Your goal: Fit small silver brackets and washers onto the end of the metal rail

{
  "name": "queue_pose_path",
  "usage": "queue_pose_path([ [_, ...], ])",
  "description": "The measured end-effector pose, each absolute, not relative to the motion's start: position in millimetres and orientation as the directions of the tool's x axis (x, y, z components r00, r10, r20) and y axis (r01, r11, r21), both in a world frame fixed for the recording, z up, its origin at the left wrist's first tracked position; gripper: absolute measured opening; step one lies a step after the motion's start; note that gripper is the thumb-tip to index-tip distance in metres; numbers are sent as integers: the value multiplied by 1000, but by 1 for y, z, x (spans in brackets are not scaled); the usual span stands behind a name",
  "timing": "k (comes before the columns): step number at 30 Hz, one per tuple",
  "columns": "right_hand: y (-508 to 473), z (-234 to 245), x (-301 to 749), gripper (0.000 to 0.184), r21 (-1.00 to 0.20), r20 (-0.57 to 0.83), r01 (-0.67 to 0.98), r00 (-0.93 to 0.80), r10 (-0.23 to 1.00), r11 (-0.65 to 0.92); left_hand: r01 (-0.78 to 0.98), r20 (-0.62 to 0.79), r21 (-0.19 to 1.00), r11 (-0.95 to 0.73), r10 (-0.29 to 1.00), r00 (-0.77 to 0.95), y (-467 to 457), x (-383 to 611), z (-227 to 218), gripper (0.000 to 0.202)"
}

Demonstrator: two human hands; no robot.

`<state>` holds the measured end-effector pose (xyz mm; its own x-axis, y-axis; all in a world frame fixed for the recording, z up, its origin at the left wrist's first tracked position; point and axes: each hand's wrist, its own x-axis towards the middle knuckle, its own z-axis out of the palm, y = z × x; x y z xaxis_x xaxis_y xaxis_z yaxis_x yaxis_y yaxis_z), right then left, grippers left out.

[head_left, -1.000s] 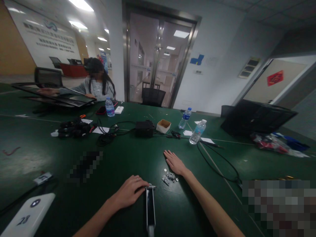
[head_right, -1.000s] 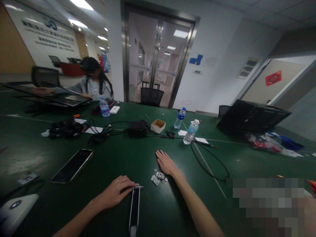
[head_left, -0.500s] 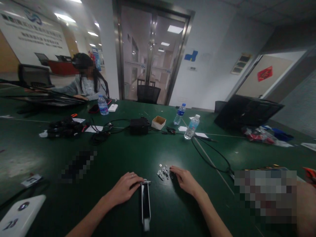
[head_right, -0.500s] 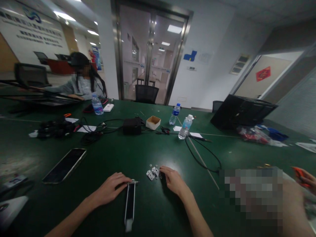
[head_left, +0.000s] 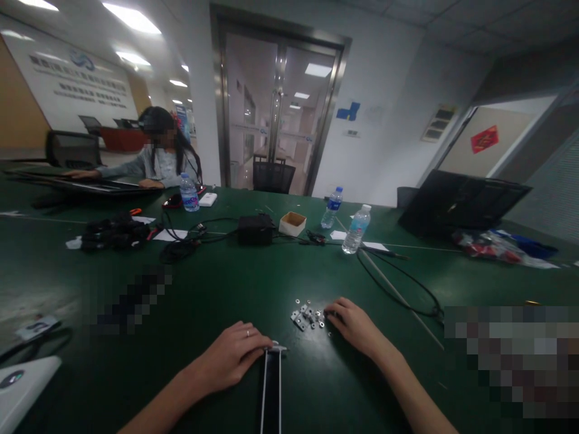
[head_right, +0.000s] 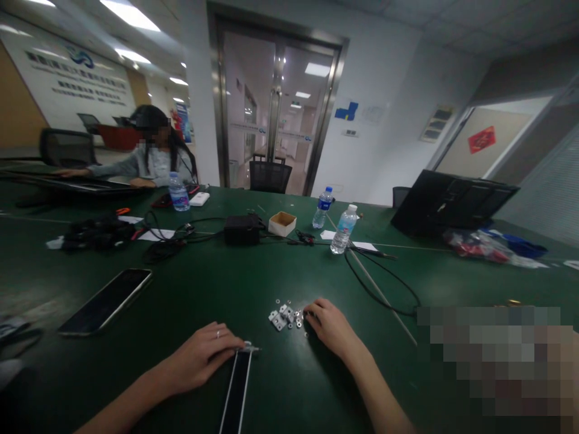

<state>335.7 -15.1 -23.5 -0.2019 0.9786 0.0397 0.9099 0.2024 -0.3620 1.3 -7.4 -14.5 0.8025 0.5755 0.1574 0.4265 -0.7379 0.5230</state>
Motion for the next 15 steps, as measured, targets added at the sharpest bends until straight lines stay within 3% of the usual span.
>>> queue_pose_path([
  [6, -9, -31, 337, 21, -336, 83, 919, -190, 978, 206, 433, 179, 500, -750, 579, 795, -13, 9, -10, 31],
  [11, -3, -33, 328, 32, -295, 138, 922, -217, 966, 249, 492, 177, 500, -713, 640, 748, -20, 15, -6, 25],
  [15, 7, -26, 316, 25, -258, 90, 950, -156, 984, 174, 566, 195, 462, -683, 701, 686, -28, 21, -8, 22],
])
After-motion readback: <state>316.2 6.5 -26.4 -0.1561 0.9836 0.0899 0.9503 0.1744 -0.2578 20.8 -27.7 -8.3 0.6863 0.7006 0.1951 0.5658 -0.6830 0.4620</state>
